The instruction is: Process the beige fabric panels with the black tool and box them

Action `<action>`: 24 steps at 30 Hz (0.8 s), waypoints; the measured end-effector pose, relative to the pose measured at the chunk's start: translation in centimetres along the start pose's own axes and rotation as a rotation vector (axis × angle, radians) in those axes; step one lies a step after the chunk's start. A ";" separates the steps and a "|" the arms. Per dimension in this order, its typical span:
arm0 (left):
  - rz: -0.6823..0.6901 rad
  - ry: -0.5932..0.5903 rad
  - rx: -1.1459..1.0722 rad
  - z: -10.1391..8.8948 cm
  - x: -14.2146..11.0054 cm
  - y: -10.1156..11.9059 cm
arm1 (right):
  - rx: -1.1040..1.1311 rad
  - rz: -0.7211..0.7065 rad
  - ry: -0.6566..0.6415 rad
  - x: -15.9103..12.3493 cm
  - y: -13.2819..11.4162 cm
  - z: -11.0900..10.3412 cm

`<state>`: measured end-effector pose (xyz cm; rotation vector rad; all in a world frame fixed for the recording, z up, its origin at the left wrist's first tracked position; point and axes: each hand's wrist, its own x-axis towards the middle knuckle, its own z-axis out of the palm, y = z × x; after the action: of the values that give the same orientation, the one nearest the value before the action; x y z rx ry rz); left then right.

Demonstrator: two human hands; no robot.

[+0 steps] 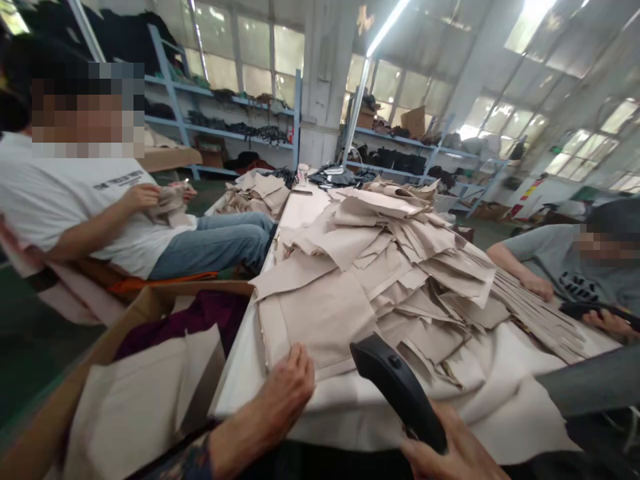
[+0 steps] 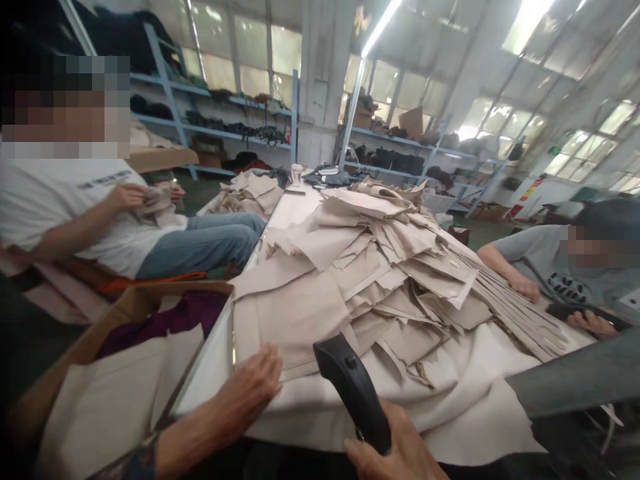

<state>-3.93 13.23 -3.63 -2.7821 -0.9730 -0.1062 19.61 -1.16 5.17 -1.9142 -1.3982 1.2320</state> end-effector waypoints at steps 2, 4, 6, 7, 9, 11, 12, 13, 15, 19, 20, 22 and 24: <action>0.005 0.085 -0.263 0.2 -1.6 -3.2 | -0.004 -0.008 -0.088 -0.1 -1.0 0.8; -0.160 0.210 -0.377 1.0 -2.7 -6.7 | -0.012 -0.010 -0.157 0.0 -2.0 1.8; -0.223 0.227 -0.429 2.3 -3.5 -9.1 | -0.018 -0.014 -0.221 0.2 -3.0 2.9; -0.236 0.226 -0.442 3.0 -3.8 -9.6 | -0.017 -0.012 -0.259 0.4 -3.5 3.5; -0.240 0.219 -0.453 4.2 -4.2 -9.6 | -0.016 -0.007 -0.315 1.0 -4.3 4.7; -0.243 0.224 -0.443 4.9 -4.4 -8.9 | -0.022 0.004 -0.350 1.8 -4.8 5.9; -0.241 0.225 -0.436 5.1 -4.4 -8.6 | -0.030 0.017 -0.356 2.3 -5.1 6.4; -0.239 0.226 -0.430 5.1 -4.5 -8.4 | -0.042 0.028 -0.359 2.9 -5.3 6.9; -0.238 0.230 -0.420 5.1 -4.5 -8.4 | -0.062 0.036 -0.361 4.0 -5.8 7.8; -0.243 0.241 -0.413 5.3 -4.5 -8.7 | -0.027 0.013 -0.344 5.9 -6.6 8.7; -0.243 0.245 -0.415 5.4 -4.5 -8.7 | -0.004 0.019 -0.324 6.1 -6.7 8.7; -0.247 0.257 -0.424 5.7 -4.5 -8.7 | 0.034 0.037 -0.273 6.2 -6.7 8.4; -0.251 0.267 -0.433 5.8 -4.5 -8.7 | 0.027 0.042 -0.246 5.7 -6.4 8.0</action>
<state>-12.78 18.33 -8.57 -2.8827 -1.3525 -0.7903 9.96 5.39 4.08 -1.8309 -1.4586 1.5415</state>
